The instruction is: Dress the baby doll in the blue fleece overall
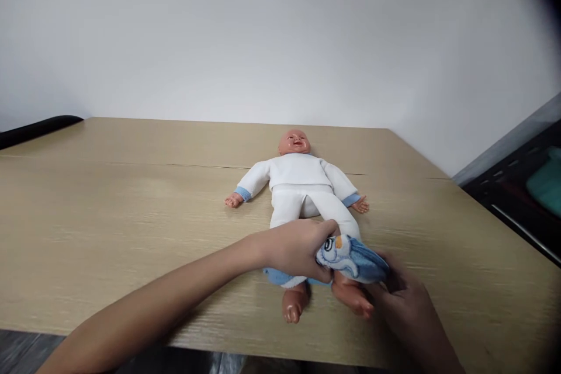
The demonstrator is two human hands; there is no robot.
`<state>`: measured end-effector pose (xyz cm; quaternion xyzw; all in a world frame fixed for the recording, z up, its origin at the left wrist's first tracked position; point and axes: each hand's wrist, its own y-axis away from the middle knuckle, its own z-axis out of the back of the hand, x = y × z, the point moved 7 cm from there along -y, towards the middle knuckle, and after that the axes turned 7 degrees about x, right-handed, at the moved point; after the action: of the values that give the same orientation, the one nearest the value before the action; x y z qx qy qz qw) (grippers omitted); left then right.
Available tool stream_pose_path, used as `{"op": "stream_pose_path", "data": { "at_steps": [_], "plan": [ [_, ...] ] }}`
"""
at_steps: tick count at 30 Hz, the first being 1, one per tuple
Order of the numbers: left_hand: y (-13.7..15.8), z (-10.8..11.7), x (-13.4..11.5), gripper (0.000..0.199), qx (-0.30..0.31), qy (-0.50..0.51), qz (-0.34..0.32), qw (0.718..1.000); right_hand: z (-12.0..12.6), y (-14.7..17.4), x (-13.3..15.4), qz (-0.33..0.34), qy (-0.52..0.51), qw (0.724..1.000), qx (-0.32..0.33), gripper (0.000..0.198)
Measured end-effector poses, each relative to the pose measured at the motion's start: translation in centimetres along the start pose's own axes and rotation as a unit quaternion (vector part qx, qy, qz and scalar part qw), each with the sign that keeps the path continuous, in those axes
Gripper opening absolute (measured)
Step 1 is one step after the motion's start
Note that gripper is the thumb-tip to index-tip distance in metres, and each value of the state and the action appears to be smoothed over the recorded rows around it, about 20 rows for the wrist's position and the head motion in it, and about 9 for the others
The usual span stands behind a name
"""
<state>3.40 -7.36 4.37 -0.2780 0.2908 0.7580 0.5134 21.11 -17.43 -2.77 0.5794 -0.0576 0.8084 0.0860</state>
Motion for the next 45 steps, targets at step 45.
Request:
{"op": "stream_pose_path", "data": {
  "at_steps": [45],
  "plan": [
    [7.2, 1.6, 12.5, 0.039, -0.326, 0.472, 0.029, 0.819, -4.5, -11.6, 2.6, -0.019, -0.258, 0.944, 0.204, 0.021]
  ]
}}
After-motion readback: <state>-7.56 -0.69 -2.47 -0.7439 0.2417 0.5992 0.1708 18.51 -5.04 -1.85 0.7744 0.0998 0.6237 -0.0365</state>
